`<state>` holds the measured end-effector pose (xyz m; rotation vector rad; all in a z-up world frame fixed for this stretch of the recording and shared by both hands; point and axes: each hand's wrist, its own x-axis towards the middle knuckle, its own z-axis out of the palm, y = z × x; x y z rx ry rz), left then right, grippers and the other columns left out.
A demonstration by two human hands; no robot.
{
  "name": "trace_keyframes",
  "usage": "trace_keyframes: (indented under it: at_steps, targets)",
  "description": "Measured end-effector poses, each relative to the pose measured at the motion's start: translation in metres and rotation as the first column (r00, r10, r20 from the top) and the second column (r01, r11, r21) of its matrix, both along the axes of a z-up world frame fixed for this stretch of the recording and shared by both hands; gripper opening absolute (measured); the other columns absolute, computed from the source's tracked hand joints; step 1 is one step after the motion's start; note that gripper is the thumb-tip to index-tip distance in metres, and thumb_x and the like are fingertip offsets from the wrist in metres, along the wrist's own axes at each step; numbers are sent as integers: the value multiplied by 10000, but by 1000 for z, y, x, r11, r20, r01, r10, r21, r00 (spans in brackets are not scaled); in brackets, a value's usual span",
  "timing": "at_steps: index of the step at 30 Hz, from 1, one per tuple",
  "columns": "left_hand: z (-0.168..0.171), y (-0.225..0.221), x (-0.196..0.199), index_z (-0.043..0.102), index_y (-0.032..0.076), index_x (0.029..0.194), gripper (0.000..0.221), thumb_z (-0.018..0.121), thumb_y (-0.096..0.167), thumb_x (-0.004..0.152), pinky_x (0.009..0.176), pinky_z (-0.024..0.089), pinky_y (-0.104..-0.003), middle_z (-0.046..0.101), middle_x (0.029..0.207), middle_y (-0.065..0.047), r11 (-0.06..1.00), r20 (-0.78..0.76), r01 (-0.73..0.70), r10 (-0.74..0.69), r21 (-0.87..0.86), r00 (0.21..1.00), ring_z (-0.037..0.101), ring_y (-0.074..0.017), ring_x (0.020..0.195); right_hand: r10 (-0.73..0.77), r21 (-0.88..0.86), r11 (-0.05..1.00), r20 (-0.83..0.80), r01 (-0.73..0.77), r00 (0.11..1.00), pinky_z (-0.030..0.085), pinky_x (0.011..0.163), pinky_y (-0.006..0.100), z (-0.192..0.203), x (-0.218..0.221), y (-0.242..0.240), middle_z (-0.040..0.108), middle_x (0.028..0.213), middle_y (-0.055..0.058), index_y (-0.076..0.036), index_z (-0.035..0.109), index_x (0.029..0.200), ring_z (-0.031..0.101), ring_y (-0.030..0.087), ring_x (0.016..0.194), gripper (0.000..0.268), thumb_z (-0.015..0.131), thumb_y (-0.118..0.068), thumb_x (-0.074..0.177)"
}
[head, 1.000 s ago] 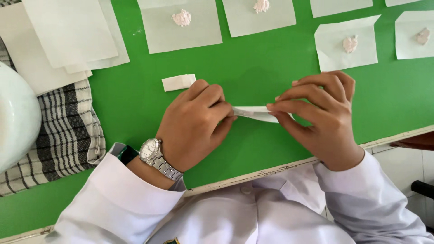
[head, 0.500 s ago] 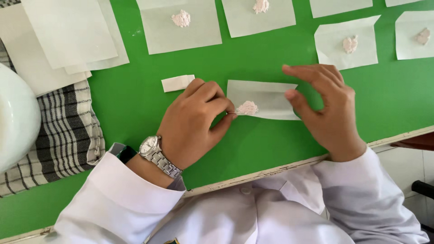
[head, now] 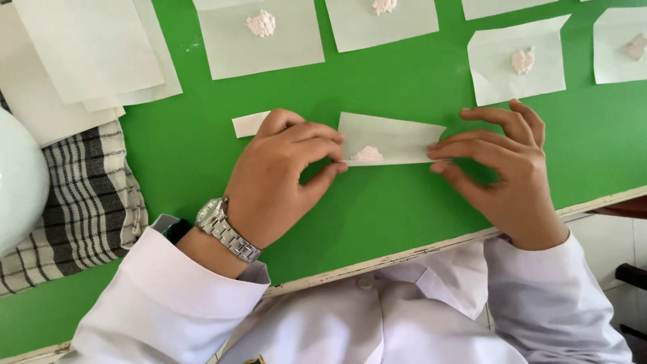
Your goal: The person folds a small square of white paper over a pile of pink powder to create a sealed rectangular pharmaceutical packet on a green counter.
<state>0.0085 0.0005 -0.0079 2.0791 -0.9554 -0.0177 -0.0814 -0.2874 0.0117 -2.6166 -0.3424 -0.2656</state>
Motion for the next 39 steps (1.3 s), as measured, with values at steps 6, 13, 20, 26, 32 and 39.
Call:
trace_keyframes:
  at_steps: [6, 13, 20, 26, 32, 39]
  targets:
    - [0, -3, 2, 754, 84, 962, 57, 769, 121, 921, 762, 499, -378, 747, 1070, 5, 1000, 48, -7, 6, 28, 999, 508, -246, 916, -41, 15, 999, -18, 42, 999, 177, 1347, 611, -5, -2, -2, 748, 1052, 18, -128, 737, 1063, 622, 324, 1319, 212, 836, -242, 914]
    - [2, -7, 4, 693, 67, 969, 37, 720, 83, 988, 783, 479, -379, 704, 999, -5, 999, 161, 5, -12, 42, 987, 487, -254, 866, -64, 19, 998, 62, 63, 996, 157, 1348, 654, -10, 0, 4, 753, 977, 22, -88, 745, 951, 704, 361, 1255, 151, 869, -4, 971]
    - [-2, -14, 3, 677, 83, 987, 58, 717, 41, 985, 778, 514, -411, 665, 1016, -53, 993, 250, -39, 11, 107, 968, 518, -266, 886, -8, -82, 996, 143, 20, 990, 197, 1289, 607, -10, 4, 1, 776, 898, 34, -76, 781, 909, 744, 338, 1088, 160, 932, -82, 961]
    - [-5, -15, 5, 669, 101, 1007, 103, 713, 14, 977, 754, 513, -411, 644, 1018, -34, 991, 238, -49, 18, 125, 971, 507, -262, 884, 28, -130, 991, 149, -9, 988, 182, 1273, 568, -8, 10, -2, 800, 959, 57, -73, 807, 913, 702, 383, 1131, 159, 955, -98, 969]
    - [-4, -16, 9, 686, 75, 1025, 45, 710, 39, 1011, 750, 499, -403, 633, 1023, -57, 994, 206, -21, -1, 104, 979, 483, -272, 863, 38, -161, 987, 134, -16, 990, 191, 1258, 563, -8, 14, -4, 812, 988, 70, -72, 827, 921, 710, 390, 1138, 146, 946, -106, 998]
    - [0, -17, 14, 717, 41, 1057, 35, 708, 65, 1033, 784, 507, -383, 675, 1112, -61, 994, 205, -15, -8, 112, 979, 493, -262, 842, 44, -167, 986, 126, -23, 991, 207, 1244, 556, -7, 18, -5, 792, 945, 78, -67, 836, 910, 716, 394, 1080, 167, 981, -99, 986]
